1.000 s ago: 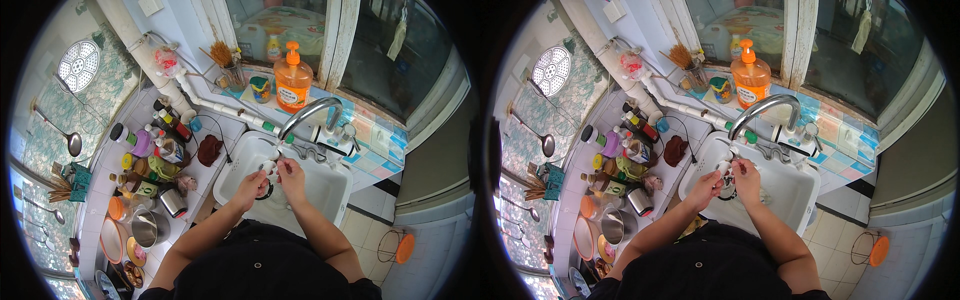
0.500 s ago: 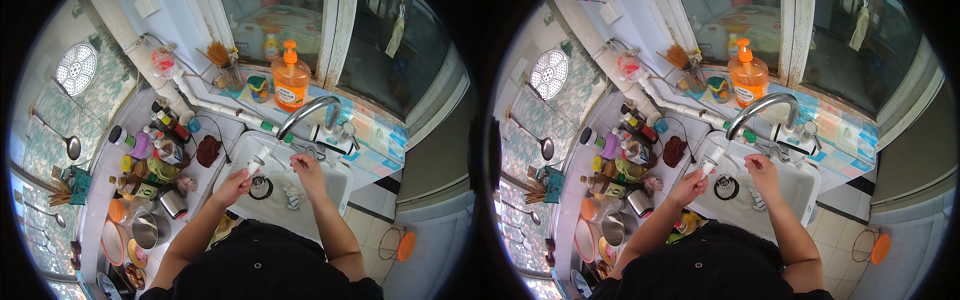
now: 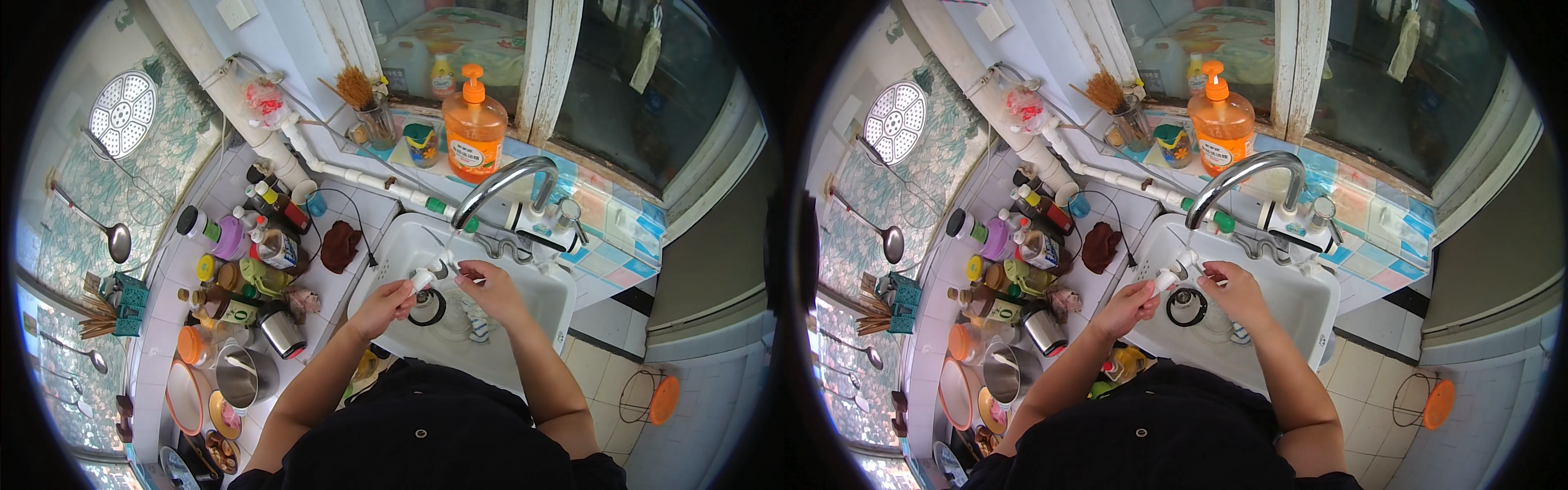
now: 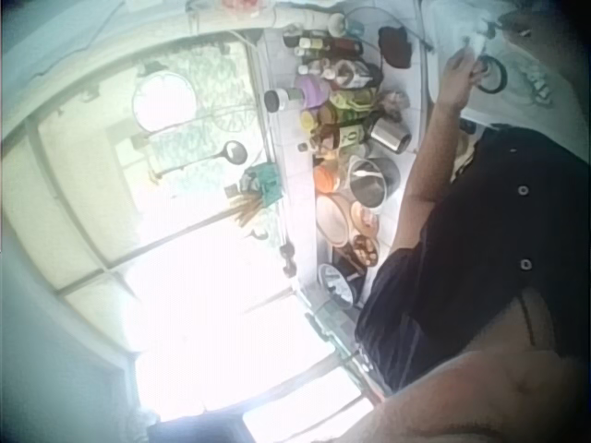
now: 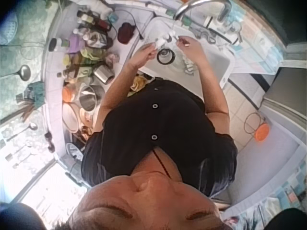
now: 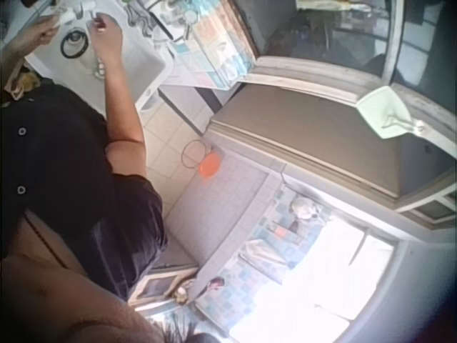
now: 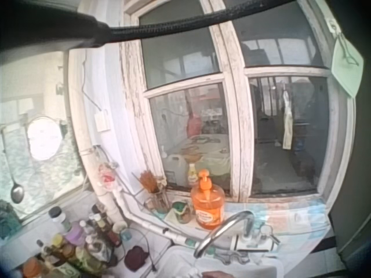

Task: The person washes a white plastic spoon and a small white plastic cap under running water in a kitchen sink. They use a cloth to scrub the items and rinse them thoroughly before placing them in the sink.

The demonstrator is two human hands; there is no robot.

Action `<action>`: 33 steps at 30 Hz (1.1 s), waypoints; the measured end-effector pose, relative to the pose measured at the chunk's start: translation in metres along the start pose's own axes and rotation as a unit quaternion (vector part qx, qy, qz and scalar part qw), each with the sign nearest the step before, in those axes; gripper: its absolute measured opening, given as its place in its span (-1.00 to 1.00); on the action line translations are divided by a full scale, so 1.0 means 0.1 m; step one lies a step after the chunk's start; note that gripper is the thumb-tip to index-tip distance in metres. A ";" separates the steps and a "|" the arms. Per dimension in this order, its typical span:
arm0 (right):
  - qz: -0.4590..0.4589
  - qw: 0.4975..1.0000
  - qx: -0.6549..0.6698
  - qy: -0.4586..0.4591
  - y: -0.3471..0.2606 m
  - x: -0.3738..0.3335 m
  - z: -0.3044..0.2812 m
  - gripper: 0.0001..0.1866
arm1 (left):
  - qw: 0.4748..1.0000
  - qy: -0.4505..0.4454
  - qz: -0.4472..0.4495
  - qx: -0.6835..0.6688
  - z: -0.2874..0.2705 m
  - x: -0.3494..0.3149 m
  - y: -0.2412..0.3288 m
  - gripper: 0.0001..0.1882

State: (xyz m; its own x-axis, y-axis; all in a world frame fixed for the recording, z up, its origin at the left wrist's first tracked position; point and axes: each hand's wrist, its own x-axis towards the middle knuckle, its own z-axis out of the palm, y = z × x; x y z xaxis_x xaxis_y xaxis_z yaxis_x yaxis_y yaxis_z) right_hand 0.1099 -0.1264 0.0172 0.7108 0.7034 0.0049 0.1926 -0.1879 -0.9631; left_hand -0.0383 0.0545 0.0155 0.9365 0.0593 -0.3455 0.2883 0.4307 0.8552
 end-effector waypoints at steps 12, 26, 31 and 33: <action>-0.009 0.992 -0.098 0.075 0.14 -0.02 0.10 -0.62 | 0.993 0.062 -0.065 -0.075 0.14 0.02 0.14 -0.64; 0.109 0.917 0.379 -0.060 -0.13 -0.24 -0.11 -0.72 | 0.997 -0.055 0.055 0.002 -0.09 -0.02 -0.04 -0.66; 0.190 0.884 0.421 -0.075 -0.31 -0.23 -0.13 -0.72 | 0.996 -0.077 0.036 -0.013 -0.18 -0.03 -0.09 -0.61; 0.222 0.868 0.431 -0.111 -0.27 -0.19 -0.13 -0.71 | 0.996 -0.074 0.001 -0.047 -0.22 -0.02 -0.13 -0.56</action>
State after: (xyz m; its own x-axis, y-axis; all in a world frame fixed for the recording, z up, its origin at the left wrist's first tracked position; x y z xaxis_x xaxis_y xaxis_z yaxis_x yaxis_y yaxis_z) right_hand 0.0998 -0.1441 0.0467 0.4193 0.8256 -0.3776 -0.7116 0.0406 -0.7014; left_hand -0.0483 0.0688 -0.0035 0.9580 -0.0699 -0.2783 0.2738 0.5130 0.8136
